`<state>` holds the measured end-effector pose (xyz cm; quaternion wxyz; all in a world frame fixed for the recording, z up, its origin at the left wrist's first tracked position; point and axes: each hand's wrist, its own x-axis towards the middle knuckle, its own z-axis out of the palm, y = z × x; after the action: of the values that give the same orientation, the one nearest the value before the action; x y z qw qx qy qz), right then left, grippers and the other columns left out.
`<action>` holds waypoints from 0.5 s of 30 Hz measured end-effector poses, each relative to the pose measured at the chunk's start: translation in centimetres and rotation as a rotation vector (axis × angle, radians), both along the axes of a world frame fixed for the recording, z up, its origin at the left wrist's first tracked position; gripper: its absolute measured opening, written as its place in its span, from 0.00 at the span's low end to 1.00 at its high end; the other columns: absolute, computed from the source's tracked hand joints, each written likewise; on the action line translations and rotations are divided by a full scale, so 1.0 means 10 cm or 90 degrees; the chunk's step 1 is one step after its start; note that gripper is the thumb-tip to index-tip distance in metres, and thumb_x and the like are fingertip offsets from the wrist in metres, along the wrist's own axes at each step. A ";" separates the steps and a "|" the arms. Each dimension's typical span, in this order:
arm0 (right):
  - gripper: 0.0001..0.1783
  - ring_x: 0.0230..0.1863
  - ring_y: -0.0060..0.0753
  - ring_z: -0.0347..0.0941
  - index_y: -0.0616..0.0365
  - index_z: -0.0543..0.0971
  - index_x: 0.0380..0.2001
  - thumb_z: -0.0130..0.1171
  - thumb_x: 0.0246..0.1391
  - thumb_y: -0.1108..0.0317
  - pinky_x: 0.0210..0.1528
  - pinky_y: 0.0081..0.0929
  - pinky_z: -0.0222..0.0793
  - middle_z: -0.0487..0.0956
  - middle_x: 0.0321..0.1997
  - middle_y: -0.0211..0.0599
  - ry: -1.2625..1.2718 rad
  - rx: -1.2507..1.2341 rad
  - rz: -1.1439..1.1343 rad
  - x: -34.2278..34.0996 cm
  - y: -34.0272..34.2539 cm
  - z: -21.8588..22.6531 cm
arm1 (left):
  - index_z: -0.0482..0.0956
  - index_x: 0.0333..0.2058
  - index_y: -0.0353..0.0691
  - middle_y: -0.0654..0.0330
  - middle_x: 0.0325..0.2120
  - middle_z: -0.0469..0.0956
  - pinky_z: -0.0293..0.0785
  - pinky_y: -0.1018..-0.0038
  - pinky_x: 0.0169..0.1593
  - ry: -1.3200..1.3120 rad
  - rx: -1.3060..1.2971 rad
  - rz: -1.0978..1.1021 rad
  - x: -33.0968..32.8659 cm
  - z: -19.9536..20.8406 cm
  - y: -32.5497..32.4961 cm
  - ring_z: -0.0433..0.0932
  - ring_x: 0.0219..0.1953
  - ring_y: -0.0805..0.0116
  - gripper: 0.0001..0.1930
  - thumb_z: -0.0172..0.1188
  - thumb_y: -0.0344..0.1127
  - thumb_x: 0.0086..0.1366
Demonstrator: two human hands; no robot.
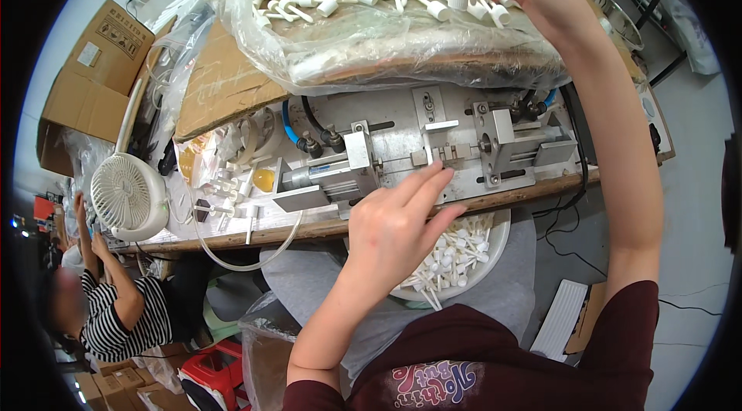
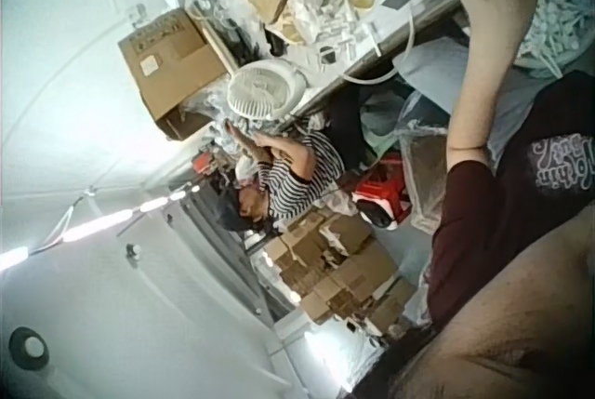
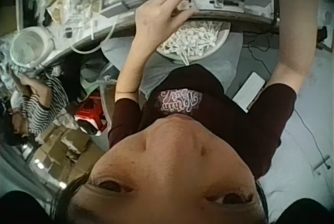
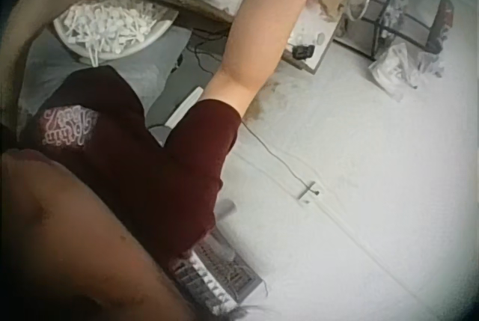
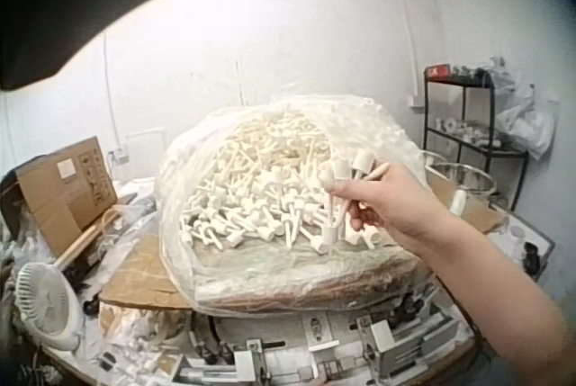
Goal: Assembling small plastic components using a pneumatic press fixture at a workshop desk.
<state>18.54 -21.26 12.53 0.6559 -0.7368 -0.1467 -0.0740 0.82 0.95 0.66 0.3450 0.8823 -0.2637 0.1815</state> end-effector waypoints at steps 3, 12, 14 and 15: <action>0.12 0.23 0.22 0.72 0.64 0.84 0.35 0.66 0.56 0.65 0.27 0.21 0.67 0.79 0.24 0.31 0.004 0.113 0.059 -0.16 0.04 -0.15 | 0.82 0.49 0.39 0.54 0.49 0.82 0.79 0.77 0.35 -0.099 -0.103 0.050 0.12 0.17 0.02 0.82 0.35 0.71 0.25 0.76 0.31 0.50; 0.15 0.23 0.15 0.73 0.68 0.82 0.45 0.64 0.60 0.66 0.23 0.15 0.72 0.81 0.30 0.31 0.264 0.244 0.131 -1.26 0.28 -0.62 | 0.84 0.43 0.34 0.54 0.38 0.83 0.80 0.73 0.39 -0.159 -0.163 -0.034 0.05 0.31 0.05 0.82 0.36 0.64 0.19 0.73 0.21 0.49; 0.15 0.25 0.15 0.74 0.68 0.82 0.45 0.63 0.61 0.66 0.24 0.15 0.73 0.82 0.32 0.32 0.238 0.221 0.059 -1.37 0.20 -0.72 | 0.85 0.43 0.34 0.55 0.37 0.83 0.79 0.73 0.38 -0.096 -0.168 -0.012 -0.10 0.22 0.04 0.82 0.35 0.65 0.19 0.72 0.20 0.49; 0.15 0.26 0.16 0.75 0.68 0.82 0.45 0.63 0.61 0.67 0.24 0.15 0.73 0.82 0.32 0.32 0.216 0.205 0.020 -1.42 0.18 -0.77 | 0.84 0.43 0.34 0.56 0.37 0.83 0.79 0.73 0.38 -0.062 -0.150 -0.002 -0.16 0.16 0.04 0.82 0.35 0.66 0.19 0.72 0.20 0.49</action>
<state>4.35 -19.47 4.83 0.7816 -0.6218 -0.0324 0.0388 -0.75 1.33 2.27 0.4330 0.8255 -0.2584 0.2535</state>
